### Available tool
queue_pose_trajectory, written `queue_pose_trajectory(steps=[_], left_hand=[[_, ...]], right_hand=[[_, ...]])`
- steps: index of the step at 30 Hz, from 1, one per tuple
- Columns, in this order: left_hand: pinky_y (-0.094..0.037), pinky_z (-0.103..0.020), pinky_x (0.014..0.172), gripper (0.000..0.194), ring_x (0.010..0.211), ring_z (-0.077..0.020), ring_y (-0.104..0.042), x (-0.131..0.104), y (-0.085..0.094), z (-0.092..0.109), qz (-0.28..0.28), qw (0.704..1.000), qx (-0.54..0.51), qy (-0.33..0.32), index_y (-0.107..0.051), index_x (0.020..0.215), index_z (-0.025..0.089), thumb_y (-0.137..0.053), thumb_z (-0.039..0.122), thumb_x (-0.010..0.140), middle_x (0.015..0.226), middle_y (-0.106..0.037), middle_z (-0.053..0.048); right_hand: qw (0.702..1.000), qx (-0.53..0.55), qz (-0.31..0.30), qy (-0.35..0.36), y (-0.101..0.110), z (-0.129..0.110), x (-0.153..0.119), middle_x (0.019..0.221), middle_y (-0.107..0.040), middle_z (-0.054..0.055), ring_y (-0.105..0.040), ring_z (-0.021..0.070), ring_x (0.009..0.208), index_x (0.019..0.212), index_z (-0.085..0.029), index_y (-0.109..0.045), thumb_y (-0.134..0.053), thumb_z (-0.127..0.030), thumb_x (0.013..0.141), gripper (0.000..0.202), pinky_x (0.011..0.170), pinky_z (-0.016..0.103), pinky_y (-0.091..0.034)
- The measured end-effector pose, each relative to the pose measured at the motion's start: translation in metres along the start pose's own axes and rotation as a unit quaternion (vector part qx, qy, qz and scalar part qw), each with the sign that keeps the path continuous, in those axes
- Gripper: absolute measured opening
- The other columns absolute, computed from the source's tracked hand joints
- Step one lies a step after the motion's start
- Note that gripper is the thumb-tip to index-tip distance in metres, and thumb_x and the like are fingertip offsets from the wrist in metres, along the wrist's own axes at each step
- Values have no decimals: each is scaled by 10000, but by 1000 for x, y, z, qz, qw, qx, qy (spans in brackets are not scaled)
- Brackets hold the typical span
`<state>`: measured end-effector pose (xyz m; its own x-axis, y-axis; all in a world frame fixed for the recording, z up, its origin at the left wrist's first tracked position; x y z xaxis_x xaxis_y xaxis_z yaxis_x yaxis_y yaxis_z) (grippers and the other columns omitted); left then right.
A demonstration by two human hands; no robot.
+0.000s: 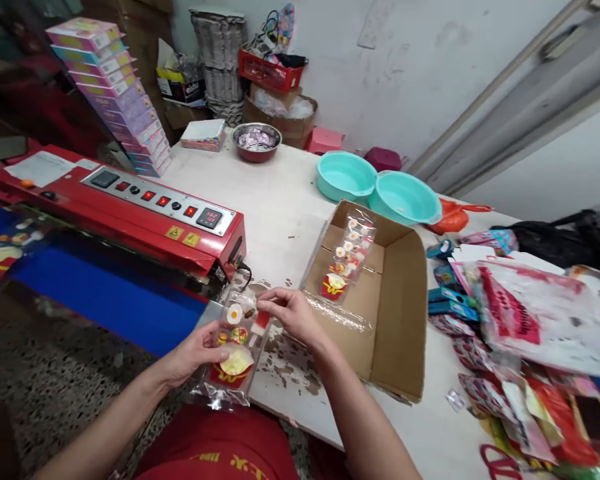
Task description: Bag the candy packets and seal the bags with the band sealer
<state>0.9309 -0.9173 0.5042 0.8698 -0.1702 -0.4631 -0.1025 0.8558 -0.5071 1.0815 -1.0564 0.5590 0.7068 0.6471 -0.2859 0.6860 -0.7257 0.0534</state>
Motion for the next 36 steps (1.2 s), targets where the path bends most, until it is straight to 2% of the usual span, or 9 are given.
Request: queue_pose_trajectory(steps=[5,11,16,23,27,29,31,34,36], left_hand=[[-513,-304,774,496,908,-211,-658,2,20,27,122,986,-100,-51,-621,1153,173,-767,338,708,1064,-690,-103],[-492,-264,560,362,594,-165,-630,20,58,47,295,945,-120,-72,-685,718,97,-864,296,476,694,-703,-76],[-463,-241,493,348,465,-127,-567,33,77,46,319,938,-117,-70,-648,669,107,-860,292,464,527,-632,-29],[-457,-215,457,478,532,-157,-648,11,113,38,315,949,-20,13,-616,920,148,-839,365,557,765,-713,-68],[-502,-272,499,415,537,-188,-654,-2,142,42,391,920,-22,-24,-594,903,139,-804,249,562,740,-709,-66],[-517,-291,538,357,547,-183,-647,-9,157,51,441,897,-10,-33,-585,907,148,-757,204,599,694,-692,-27],[-526,-305,609,326,588,-170,-640,-19,172,64,486,873,11,-35,-579,932,151,-723,201,644,658,-661,11],[-515,-373,808,430,839,-210,-651,-39,198,85,565,821,62,-44,-557,1081,157,-710,225,686,873,-681,-13],[-463,-452,938,567,1066,-281,-597,-57,208,101,654,726,201,-73,-523,1204,202,-731,304,686,1143,-647,-53]], right_hand=[[996,56,15,-71,-40,22,19,856,-752,71,-672,207,755,768,-191,-767,-831,-469,570,347,766,357,-532],[997,36,42,-57,-69,29,30,807,-754,69,-678,213,723,752,-197,-770,-837,-444,561,320,729,344,-538],[989,92,100,-55,-75,43,34,748,-743,64,-674,194,678,772,-177,-730,-859,-400,531,352,679,319,-537],[966,184,155,-96,-90,75,71,653,-706,30,-630,166,559,836,-165,-631,-882,-383,440,516,579,302,-512],[966,166,187,-59,-109,70,82,701,-692,43,-633,189,618,844,-170,-599,-819,-490,514,509,604,326,-513],[966,70,247,9,-90,53,72,869,-697,80,-648,217,789,931,-175,-605,-751,-525,624,488,721,356,-522],[930,-67,353,71,-44,36,53,1087,-644,122,-603,242,990,1080,-182,-586,-684,-521,718,505,849,378,-491],[801,-216,557,47,55,37,19,1295,-505,189,-454,284,1224,1288,-147,-459,-610,-472,792,612,1007,419,-381],[726,-252,636,-68,115,62,7,1370,-414,242,-347,335,1307,1373,-96,-349,-666,-425,732,787,1063,463,-295]])
Point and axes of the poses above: each hand's wrist, its own x-axis towards the middle knuckle, its own y-axis out of the back of the hand, z = x × y, the point moved 6 cm from there along x, towards the middle knuckle
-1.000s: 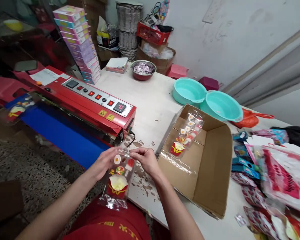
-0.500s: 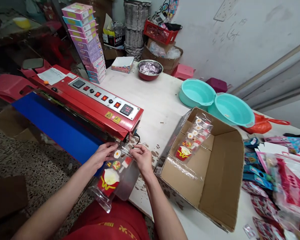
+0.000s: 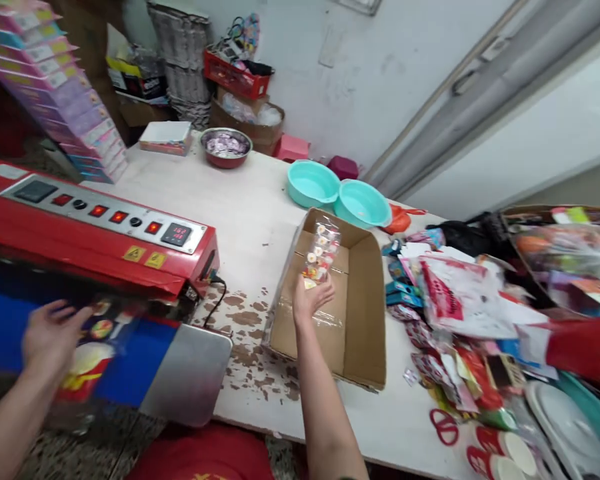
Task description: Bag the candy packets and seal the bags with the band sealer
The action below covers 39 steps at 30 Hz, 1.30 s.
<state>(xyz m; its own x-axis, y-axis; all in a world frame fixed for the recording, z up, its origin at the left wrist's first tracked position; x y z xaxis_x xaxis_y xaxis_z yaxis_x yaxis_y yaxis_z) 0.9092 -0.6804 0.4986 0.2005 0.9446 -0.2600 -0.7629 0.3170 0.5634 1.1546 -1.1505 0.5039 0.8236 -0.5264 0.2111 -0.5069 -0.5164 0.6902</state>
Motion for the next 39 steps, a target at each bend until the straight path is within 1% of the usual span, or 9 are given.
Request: queue_pose_trajectory(steps=[4,9,14,20,25,28,31,34,39], left_hand=[[-368,-562,1032,598,1264,-379,-458,-29,11,15,143,941,153,-266,-526,1257,254,-652,522,737,1341,-545,-101],[-338,-499,1080,427,1224,-324,-516,-118,-29,11,29,896,59,-440,-566,1140,202,-630,421,779,1290,-579,-128],[-427,-422,993,401,1113,-269,-576,-195,-118,24,-340,909,-66,-231,-543,1159,220,-625,387,804,1203,-614,-111],[-493,-361,863,726,1069,-251,-606,-258,-174,73,-593,759,-269,18,-437,1277,203,-795,322,657,1233,-596,-149],[-482,-286,790,506,898,-195,-652,-246,-145,59,-637,729,-245,49,-578,1097,173,-793,232,643,993,-689,-85],[-476,-270,778,522,883,-182,-652,-233,-124,36,-652,726,-209,66,-595,1121,185,-786,185,635,981,-691,-66],[-478,-269,782,550,907,-189,-649,-222,-111,22,-651,728,-199,85,-596,1141,184,-787,167,626,1019,-684,-75],[-490,-290,787,464,914,-198,-651,-210,-107,22,-619,744,-229,106,-604,1116,175,-760,254,687,1036,-680,-87],[-497,-279,659,298,727,-165,-633,-183,-110,31,-543,797,-245,96,-657,903,148,-702,393,739,851,-679,-60]], right_hand=[[977,-118,-114,-133,-46,72,40,1434,-294,301,-317,412,1303,1462,-65,-124,-786,-418,554,1179,1042,501,-291],[976,-124,-146,-100,-54,81,36,1384,-350,287,-358,394,1274,1478,-67,-52,-737,-314,578,1159,1018,453,-325],[982,-91,-161,43,14,28,1,1337,-387,238,-415,412,1218,1498,-134,-14,-732,-396,591,1186,982,489,-377],[949,37,-265,169,67,-9,-108,1307,-413,197,-460,396,1181,1498,-215,-67,-792,-490,581,1201,976,557,-400],[906,236,-340,93,72,-30,-86,1521,-175,162,-498,312,1209,1471,-323,-130,-770,-503,652,1055,898,471,-510],[820,281,-493,79,52,-55,-65,1449,-393,112,-588,253,1096,1198,-273,-558,-751,-481,687,584,857,383,-528],[741,257,-619,51,25,-67,-76,1039,-686,88,-648,194,852,784,-173,-672,-744,-506,684,355,760,322,-525],[745,254,-616,-10,6,-66,-97,674,-675,24,-600,145,616,695,-158,-674,-779,-527,625,390,625,282,-498],[760,260,-595,-21,-3,-73,-131,645,-678,22,-594,156,587,685,-170,-692,-797,-547,586,403,610,299,-502]])
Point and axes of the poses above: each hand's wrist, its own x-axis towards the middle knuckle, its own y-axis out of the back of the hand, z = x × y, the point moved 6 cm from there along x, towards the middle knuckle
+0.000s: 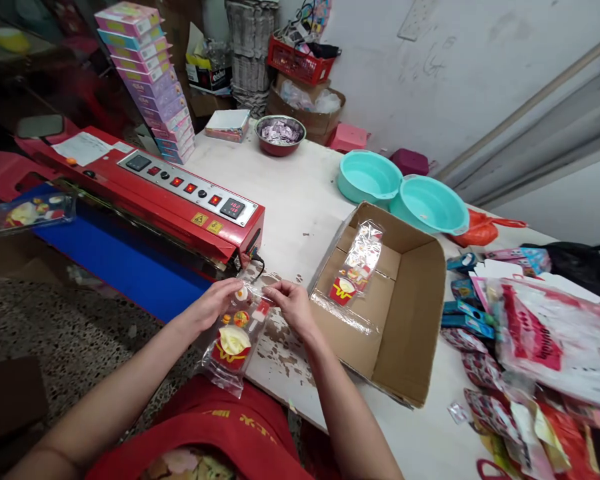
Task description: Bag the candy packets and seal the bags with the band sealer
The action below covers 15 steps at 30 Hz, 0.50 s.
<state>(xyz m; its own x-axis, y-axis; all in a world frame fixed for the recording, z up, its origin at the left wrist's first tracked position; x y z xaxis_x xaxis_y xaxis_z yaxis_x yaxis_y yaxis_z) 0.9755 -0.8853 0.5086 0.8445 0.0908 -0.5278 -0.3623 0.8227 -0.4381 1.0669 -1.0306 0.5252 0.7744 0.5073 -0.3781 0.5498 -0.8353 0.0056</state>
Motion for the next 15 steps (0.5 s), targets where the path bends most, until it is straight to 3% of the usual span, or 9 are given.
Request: queue_pose_trajectory(steps=[3,15], left_hand=[[-477,-252,624,288,665,-142,-610,3,4,3,-9,1000,0,16,-672,870,140,-751,340,678,771,-673,-44],[-464,-236,682,493,717,-134,-639,6,16,0,-61,998,8,27,-612,1032,134,-727,81,556,891,-694,-59]], right_hand=[[1000,-11,7,2,-9,1,-1,620,-668,20,-581,154,563,669,-170,-686,-788,-572,582,423,588,297,-497],[1000,-16,21,-10,-14,25,2,623,-643,11,-539,134,568,666,-167,-673,-771,-537,623,386,561,263,-456]])
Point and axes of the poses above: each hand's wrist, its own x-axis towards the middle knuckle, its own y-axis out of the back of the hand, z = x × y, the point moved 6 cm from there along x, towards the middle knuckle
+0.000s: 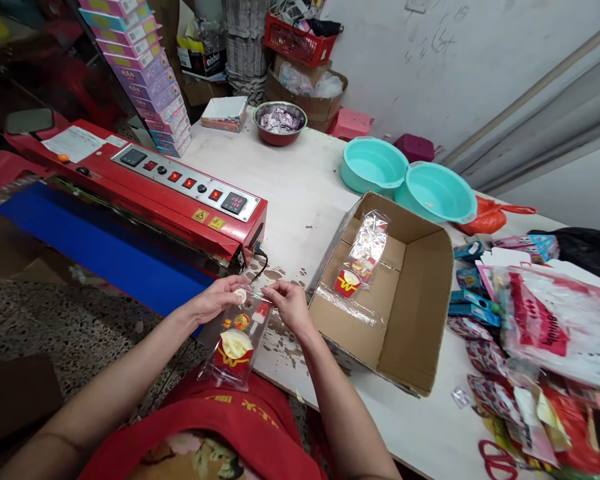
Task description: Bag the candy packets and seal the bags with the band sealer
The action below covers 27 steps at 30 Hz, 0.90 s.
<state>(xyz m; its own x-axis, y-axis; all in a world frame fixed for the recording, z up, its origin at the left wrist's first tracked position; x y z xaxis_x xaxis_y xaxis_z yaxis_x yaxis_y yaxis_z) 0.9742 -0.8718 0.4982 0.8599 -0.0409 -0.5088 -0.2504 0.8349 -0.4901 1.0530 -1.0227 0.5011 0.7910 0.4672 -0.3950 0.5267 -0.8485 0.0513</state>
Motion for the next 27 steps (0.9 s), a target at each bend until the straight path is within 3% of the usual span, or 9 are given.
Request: queue_pose_trajectory(steps=[3,7,13,20,27], left_hand=[[-474,-244,723,527,789,-146,-647,0,3,0,-7,1000,-3,-4,-600,1102,159,-719,87,593,986,-693,-70],[-488,-261,743,407,843,-171,-655,1,6,3,11,1000,-26,4,-619,1094,142,-708,206,703,989,-699,-103],[-494,-265,711,464,766,-160,-657,0,6,4,4,999,-35,21,-626,1074,122,-749,138,627,953,-708,-102],[-490,-277,768,557,903,-192,-659,2,11,2,-30,999,-23,8,-588,1135,128,-745,83,603,1100,-677,-124],[-488,-283,770,602,861,-167,-657,0,12,-7,-1,1000,-11,-2,-504,1231,182,-741,183,678,1112,-656,-99]], right_hand=[[1000,4,-10,-5,-1,3,2,626,-635,7,-535,132,572,683,-167,-669,-763,-523,645,369,566,263,-457],[1000,16,-20,-5,-3,4,2,650,-642,6,-548,133,588,698,-170,-662,-759,-507,666,353,592,268,-469],[999,21,-24,-8,-8,8,1,645,-640,4,-548,133,593,696,-168,-662,-768,-498,660,349,587,260,-469],[1000,12,-22,-5,-9,12,2,620,-635,-2,-537,130,575,669,-177,-660,-766,-500,657,340,562,251,-448],[999,27,-3,-18,-6,11,1,616,-630,-8,-536,124,563,670,-173,-661,-771,-511,641,357,571,254,-452]])
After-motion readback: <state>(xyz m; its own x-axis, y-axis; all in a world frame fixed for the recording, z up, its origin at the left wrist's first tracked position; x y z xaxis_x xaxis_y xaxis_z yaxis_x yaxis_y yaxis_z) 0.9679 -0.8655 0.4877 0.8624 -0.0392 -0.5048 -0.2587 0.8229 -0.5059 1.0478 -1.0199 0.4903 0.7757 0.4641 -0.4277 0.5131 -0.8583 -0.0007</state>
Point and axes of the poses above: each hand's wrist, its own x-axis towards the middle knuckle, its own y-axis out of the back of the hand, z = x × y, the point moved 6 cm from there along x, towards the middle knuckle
